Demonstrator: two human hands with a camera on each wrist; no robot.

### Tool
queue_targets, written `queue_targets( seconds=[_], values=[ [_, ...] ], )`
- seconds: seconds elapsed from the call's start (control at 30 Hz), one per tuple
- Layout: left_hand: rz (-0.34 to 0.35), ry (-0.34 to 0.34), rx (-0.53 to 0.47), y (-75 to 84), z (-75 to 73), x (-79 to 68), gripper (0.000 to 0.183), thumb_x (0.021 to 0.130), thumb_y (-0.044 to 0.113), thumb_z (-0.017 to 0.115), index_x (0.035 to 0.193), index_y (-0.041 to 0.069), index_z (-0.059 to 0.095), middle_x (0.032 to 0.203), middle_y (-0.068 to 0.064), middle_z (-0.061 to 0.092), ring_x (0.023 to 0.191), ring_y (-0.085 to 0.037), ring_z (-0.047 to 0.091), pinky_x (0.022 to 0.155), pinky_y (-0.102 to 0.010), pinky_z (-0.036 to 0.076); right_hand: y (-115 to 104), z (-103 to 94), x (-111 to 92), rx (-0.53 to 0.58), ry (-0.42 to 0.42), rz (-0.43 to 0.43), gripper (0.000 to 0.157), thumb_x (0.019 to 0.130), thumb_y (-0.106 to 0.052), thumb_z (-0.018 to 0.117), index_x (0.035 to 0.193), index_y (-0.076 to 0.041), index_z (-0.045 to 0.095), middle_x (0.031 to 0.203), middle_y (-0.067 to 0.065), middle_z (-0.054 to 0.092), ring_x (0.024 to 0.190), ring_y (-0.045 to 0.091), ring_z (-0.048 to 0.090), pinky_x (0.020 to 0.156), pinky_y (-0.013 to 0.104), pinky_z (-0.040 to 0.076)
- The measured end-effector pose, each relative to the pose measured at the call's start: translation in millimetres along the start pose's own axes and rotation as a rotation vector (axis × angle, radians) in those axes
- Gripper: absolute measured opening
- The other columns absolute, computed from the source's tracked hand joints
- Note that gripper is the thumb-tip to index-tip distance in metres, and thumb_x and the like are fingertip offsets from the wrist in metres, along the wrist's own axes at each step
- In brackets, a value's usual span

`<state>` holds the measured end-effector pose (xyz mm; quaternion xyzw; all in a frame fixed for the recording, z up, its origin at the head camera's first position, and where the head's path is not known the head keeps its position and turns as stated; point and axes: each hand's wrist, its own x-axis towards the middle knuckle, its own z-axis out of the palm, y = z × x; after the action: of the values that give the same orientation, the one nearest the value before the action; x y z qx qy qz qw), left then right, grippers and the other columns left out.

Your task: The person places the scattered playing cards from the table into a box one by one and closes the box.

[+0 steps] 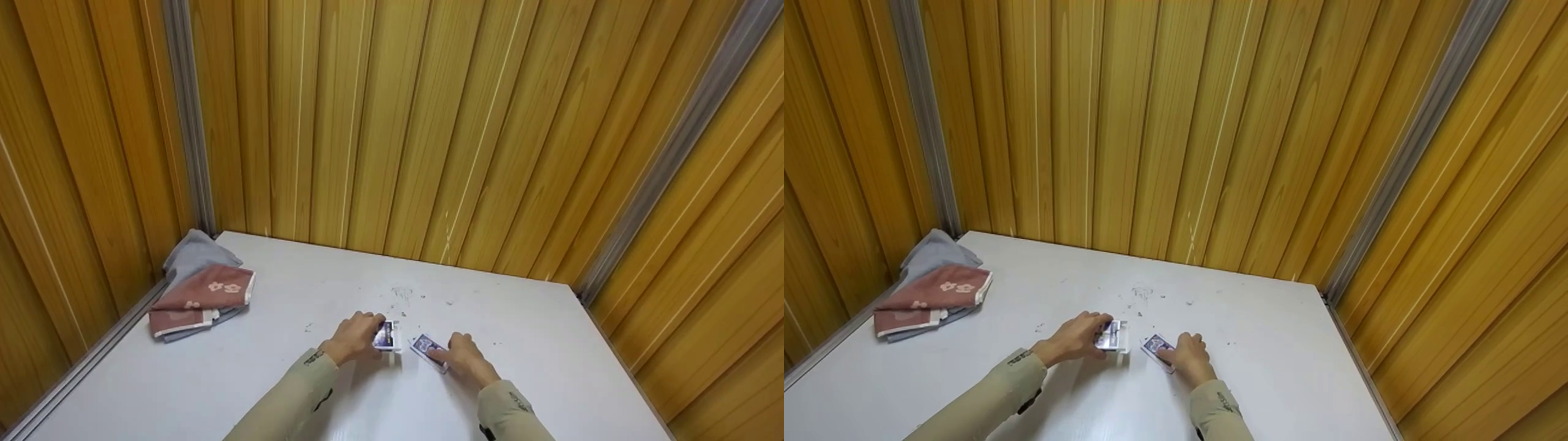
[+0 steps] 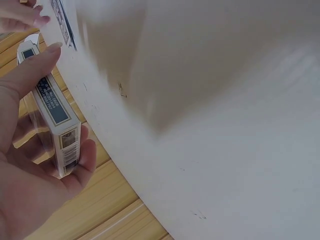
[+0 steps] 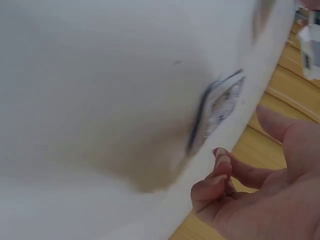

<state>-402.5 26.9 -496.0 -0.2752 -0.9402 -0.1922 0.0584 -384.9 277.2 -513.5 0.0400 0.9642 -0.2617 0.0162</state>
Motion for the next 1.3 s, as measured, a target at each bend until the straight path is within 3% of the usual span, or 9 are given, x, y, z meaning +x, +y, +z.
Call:
queue_targets(
  seconds=[0.1, 0.33, 0.5, 0.67, 0.77, 0.87, 0.93, 1.1, 1.3],
  values=[
    [0.003, -0.006, -0.008, -0.7, 1.1, -0.9, 0.059, 0.055, 0.023, 0.083, 0.107, 0.015, 0.057, 0.089, 0.001, 0.06, 0.08, -0.017, 0.051, 0.066, -0.033, 0.045, 12.7, 4.8, 0.5, 0.023, -0.022, 0.012, 0.049, 0.071, -0.041, 0.071, 0.086, 0.001, 0.05, 0.079, 0.007, 0.045, 0.069, 0.019, 0.041, 0.06, 0.031, 0.038],
    [0.002, -0.03, -0.018, 1.3, 0.3, 1.0, 0.058, 0.056, 0.022, 0.083, 0.107, 0.016, 0.056, 0.089, 0.002, 0.059, 0.079, -0.015, 0.05, 0.067, -0.03, 0.045, 16.6, 4.2, 4.8, 0.227, 0.096, -0.088, 0.032, 0.068, -0.02, 0.076, 0.067, -0.004, 0.049, 0.063, -0.001, 0.047, 0.06, 0.013, 0.043, 0.052, 0.023, 0.035],
    [0.007, -0.023, -0.017, 3.2, -0.2, 2.9, 0.059, 0.055, 0.022, 0.083, 0.107, 0.016, 0.056, 0.089, 0.002, 0.059, 0.079, -0.015, 0.05, 0.066, -0.029, 0.045, 16.1, -1.6, 8.4, 0.211, 0.161, -0.121, 0.026, 0.073, -0.016, 0.072, 0.064, -0.004, 0.052, 0.06, -0.002, 0.045, 0.058, 0.012, 0.041, 0.053, 0.024, 0.033],
    [0.032, -0.007, -0.04, 2.8, 3.1, 1.9, 0.057, 0.054, 0.02, 0.083, 0.105, 0.016, 0.057, 0.087, 0.002, 0.059, 0.078, -0.015, 0.051, 0.064, -0.028, 0.045, 16.8, -5.9, 9.7, 0.195, 0.206, -0.152, 0.015, 0.078, -0.015, 0.067, 0.068, -0.005, 0.062, 0.063, -0.002, 0.053, 0.06, 0.011, 0.044, 0.055, 0.024, 0.035],
    [0.03, -0.005, -0.056, 2.0, 4.2, 1.2, 0.058, 0.054, 0.02, 0.083, 0.106, 0.016, 0.058, 0.088, 0.002, 0.059, 0.079, -0.015, 0.051, 0.066, -0.029, 0.045, 11.4, -9.7, 7.9, 0.367, 0.136, -0.17, 0.013, 0.083, -0.016, 0.063, 0.08, -0.003, 0.064, 0.065, 0.001, 0.055, 0.057, 0.012, 0.045, 0.049, 0.021, 0.036],
    [0.023, -0.012, -0.059, 2.2, 3.6, 0.8, 0.058, 0.055, 0.02, 0.082, 0.108, 0.016, 0.057, 0.09, 0.002, 0.06, 0.081, -0.015, 0.052, 0.069, -0.03, 0.046, 3.5, -14.9, 5.1, 0.58, 0.01, -0.157, 0.023, 0.086, -0.022, 0.059, 0.094, 0.0, 0.062, 0.064, 0.001, 0.052, 0.051, 0.011, 0.043, 0.041, 0.019, 0.032],
    [0.02, -0.019, -0.051, 2.4, 3.2, 0.9, 0.058, 0.056, 0.021, 0.082, 0.108, 0.016, 0.057, 0.09, 0.002, 0.059, 0.081, -0.015, 0.051, 0.068, -0.03, 0.045, -0.4, -17.9, 3.2, 0.648, -0.073, -0.164, 0.03, 0.086, -0.026, 0.058, 0.1, 0.001, 0.06, 0.065, 0.001, 0.052, 0.05, 0.011, 0.042, 0.04, 0.021, 0.031],
    [0.027, -0.032, -0.045, 2.3, 3.5, 0.4, 0.057, 0.056, 0.024, 0.083, 0.107, 0.015, 0.058, 0.089, 0.003, 0.06, 0.08, -0.015, 0.051, 0.067, -0.029, 0.045, -7.2, -19.0, 0.0, 0.637, -0.173, -0.217, 0.033, 0.085, -0.029, 0.059, 0.1, 0.0, 0.06, 0.068, 0.0, 0.054, 0.053, 0.01, 0.042, 0.043, 0.021, 0.032],
    [0.018, -0.032, -0.062, 3.1, 2.4, -0.3, 0.06, 0.055, 0.024, 0.083, 0.109, 0.015, 0.058, 0.091, 0.002, 0.061, 0.083, -0.015, 0.052, 0.072, -0.031, 0.047, -11.9, -16.2, -2.5, 0.565, -0.174, -0.258, 0.029, 0.085, -0.028, 0.06, 0.1, -0.003, 0.063, 0.071, 0.001, 0.054, 0.055, 0.008, 0.043, 0.044, 0.018, 0.033]
  ],
)
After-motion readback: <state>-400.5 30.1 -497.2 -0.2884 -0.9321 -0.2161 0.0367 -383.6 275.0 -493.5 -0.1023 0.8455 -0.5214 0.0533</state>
